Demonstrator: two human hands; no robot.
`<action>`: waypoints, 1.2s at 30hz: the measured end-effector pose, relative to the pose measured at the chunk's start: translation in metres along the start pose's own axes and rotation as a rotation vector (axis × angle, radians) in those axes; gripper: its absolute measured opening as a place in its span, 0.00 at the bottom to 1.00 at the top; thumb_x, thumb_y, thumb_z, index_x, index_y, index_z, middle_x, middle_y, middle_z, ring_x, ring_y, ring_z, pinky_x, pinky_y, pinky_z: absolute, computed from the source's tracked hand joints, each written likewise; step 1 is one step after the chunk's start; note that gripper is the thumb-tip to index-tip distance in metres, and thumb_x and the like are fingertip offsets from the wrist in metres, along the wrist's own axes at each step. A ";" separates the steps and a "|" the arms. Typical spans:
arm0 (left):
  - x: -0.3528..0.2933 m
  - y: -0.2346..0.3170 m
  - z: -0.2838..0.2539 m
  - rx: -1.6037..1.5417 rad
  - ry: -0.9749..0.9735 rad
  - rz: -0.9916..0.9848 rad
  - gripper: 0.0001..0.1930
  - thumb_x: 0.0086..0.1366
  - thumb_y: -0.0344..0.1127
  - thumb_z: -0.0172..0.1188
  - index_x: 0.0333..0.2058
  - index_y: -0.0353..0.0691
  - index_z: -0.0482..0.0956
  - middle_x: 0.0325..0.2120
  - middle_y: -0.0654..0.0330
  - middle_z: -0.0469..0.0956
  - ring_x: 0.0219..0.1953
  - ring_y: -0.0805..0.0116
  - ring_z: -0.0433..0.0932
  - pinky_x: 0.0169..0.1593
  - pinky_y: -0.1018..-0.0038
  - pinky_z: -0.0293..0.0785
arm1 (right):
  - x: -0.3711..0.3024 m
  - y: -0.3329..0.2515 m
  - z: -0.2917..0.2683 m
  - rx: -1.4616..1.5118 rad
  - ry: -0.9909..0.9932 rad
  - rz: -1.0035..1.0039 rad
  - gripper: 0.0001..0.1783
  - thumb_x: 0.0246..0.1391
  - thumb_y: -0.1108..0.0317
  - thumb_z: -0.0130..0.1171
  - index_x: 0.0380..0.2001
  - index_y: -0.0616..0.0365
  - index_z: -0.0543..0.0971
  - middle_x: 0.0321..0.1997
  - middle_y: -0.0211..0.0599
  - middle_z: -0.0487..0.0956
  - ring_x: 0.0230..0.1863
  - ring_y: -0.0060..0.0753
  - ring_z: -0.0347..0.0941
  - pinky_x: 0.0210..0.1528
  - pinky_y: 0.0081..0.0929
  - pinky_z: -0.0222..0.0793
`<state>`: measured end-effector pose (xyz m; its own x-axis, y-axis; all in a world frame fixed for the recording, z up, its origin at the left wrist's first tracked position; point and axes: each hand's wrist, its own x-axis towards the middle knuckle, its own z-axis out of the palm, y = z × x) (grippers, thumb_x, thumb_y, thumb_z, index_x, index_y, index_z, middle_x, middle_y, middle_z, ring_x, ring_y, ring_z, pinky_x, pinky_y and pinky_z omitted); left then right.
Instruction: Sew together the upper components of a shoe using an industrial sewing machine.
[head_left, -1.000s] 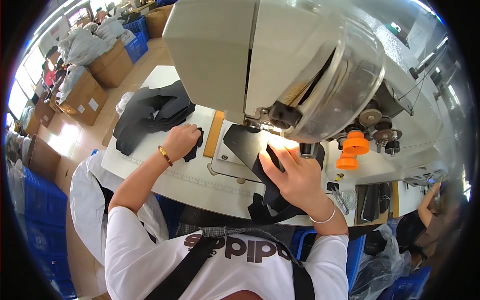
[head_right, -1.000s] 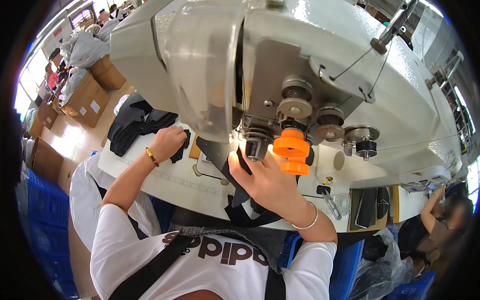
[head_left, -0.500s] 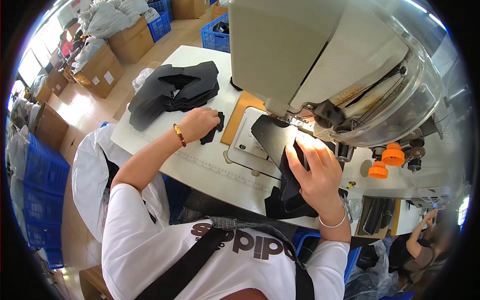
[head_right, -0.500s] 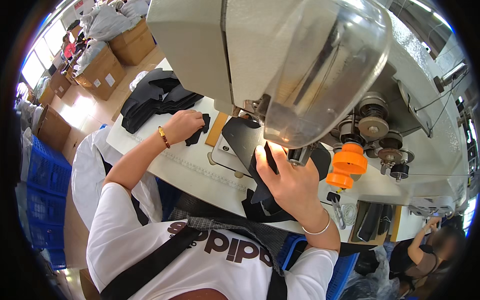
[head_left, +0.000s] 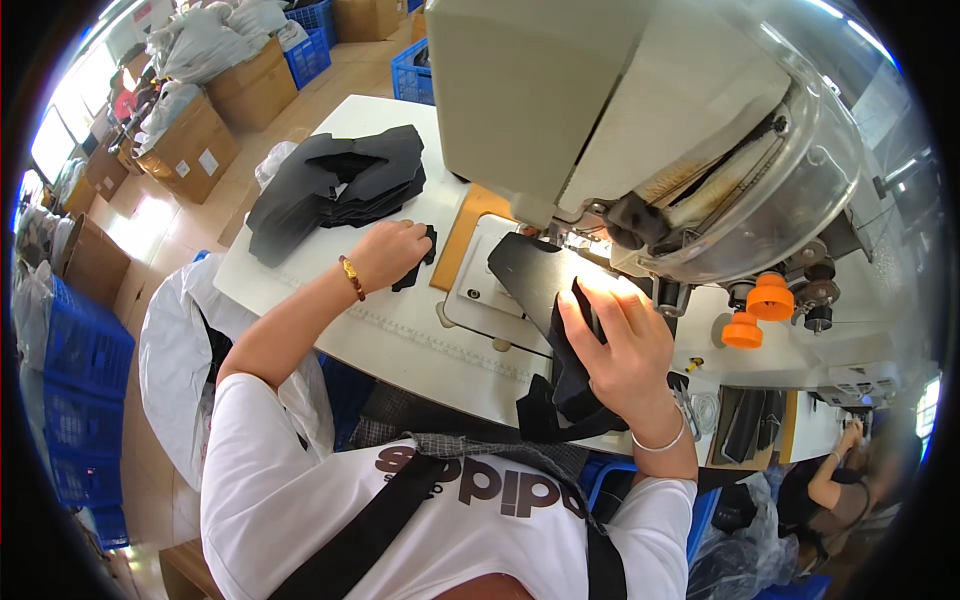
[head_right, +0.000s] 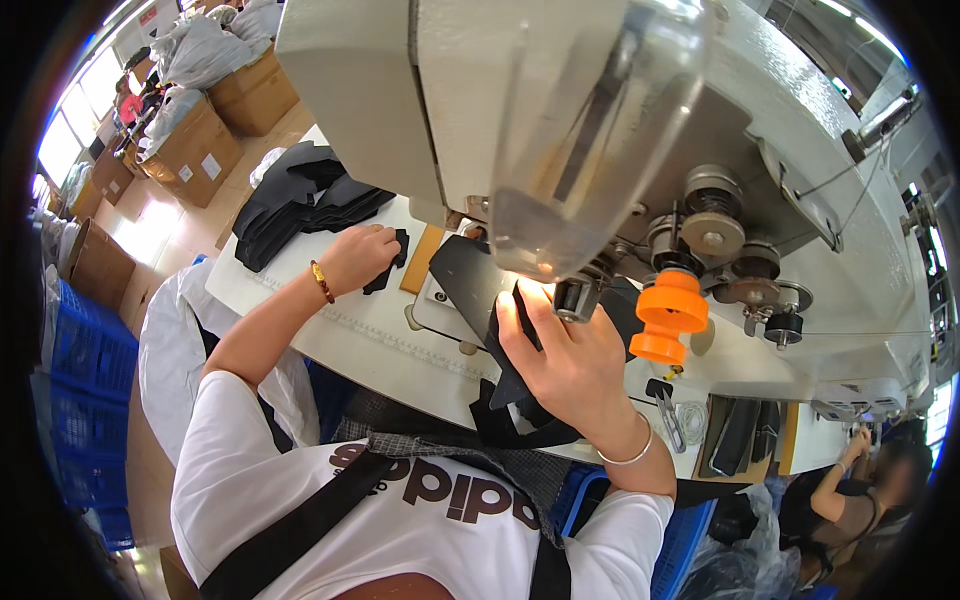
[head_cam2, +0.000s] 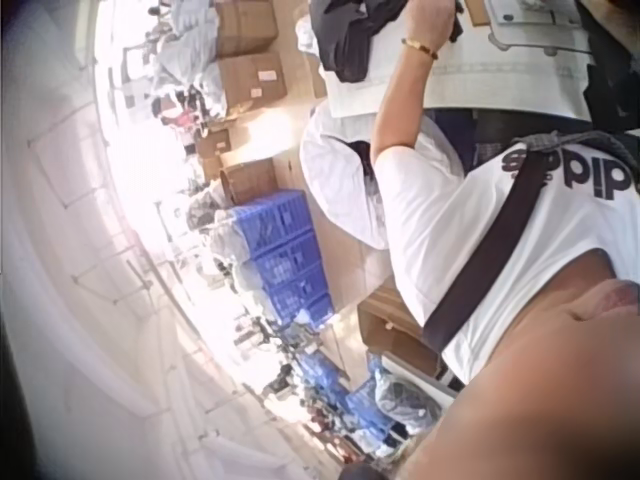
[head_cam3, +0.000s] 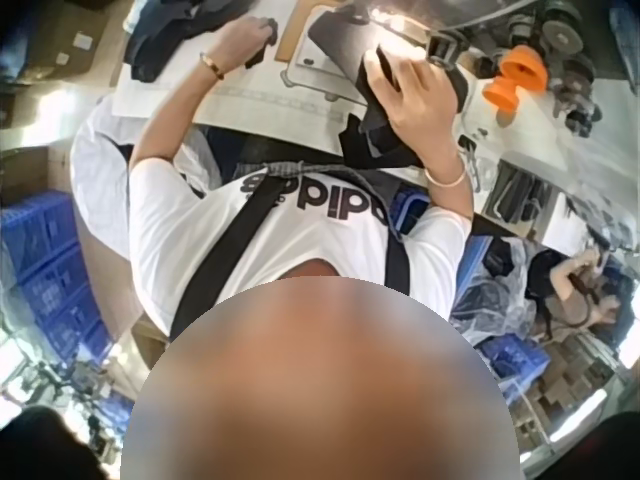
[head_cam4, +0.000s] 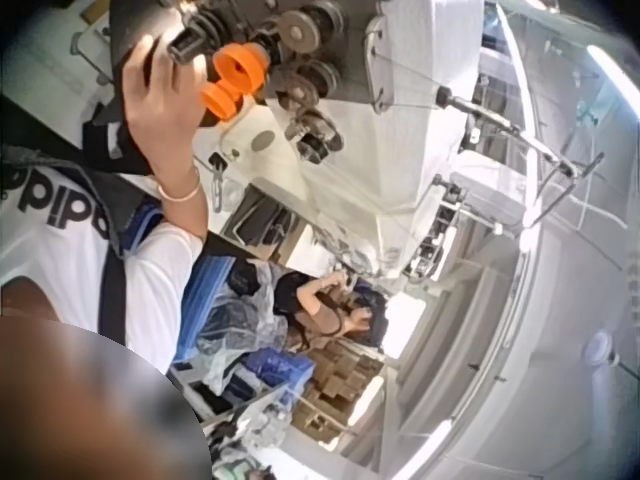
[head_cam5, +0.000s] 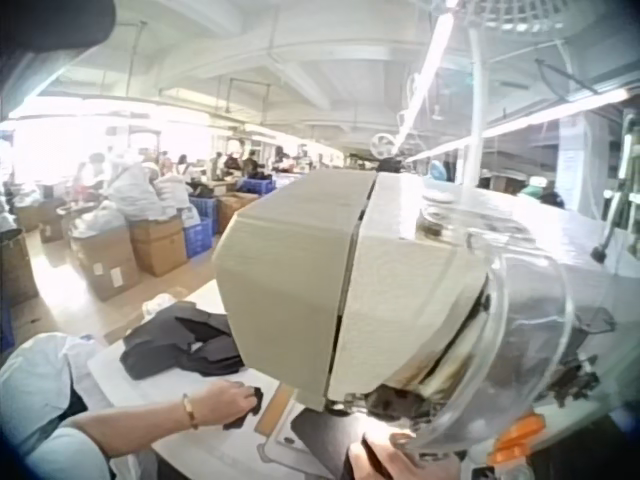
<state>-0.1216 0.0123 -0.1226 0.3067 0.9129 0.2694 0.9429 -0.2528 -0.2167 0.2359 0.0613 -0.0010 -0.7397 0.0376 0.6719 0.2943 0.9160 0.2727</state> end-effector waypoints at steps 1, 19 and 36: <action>0.000 0.001 0.002 0.000 0.005 0.010 0.04 0.57 0.28 0.59 0.23 0.42 0.77 0.29 0.60 0.77 0.37 0.62 0.81 0.39 0.68 0.77 | 0.000 -0.001 -0.002 -0.009 0.000 0.006 0.16 0.47 0.71 0.65 0.42 0.56 0.82 0.48 0.38 0.79 0.40 0.32 0.79 0.39 0.28 0.73; 0.004 -0.003 0.007 -0.428 0.200 -0.281 0.04 0.60 0.28 0.61 0.33 0.35 0.77 0.28 0.52 0.79 0.33 0.53 0.80 0.39 0.64 0.77 | -0.003 0.001 0.007 -0.007 -0.009 0.022 0.17 0.44 0.70 0.66 0.41 0.51 0.82 0.43 0.34 0.77 0.40 0.35 0.77 0.34 0.28 0.72; 0.041 0.123 -0.149 -0.333 0.427 0.246 0.19 0.54 0.28 0.62 0.45 0.28 0.78 0.45 0.50 0.78 0.49 0.54 0.80 0.54 0.61 0.81 | -0.015 0.001 0.005 -0.030 -0.083 0.031 0.13 0.44 0.67 0.64 0.37 0.49 0.84 0.50 0.42 0.80 0.42 0.32 0.82 0.19 0.20 0.66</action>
<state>0.0263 -0.0289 0.0019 0.4808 0.6227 0.6173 0.8065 -0.5904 -0.0327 0.2445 0.0632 -0.0143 -0.7770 0.0996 0.6216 0.3349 0.9015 0.2742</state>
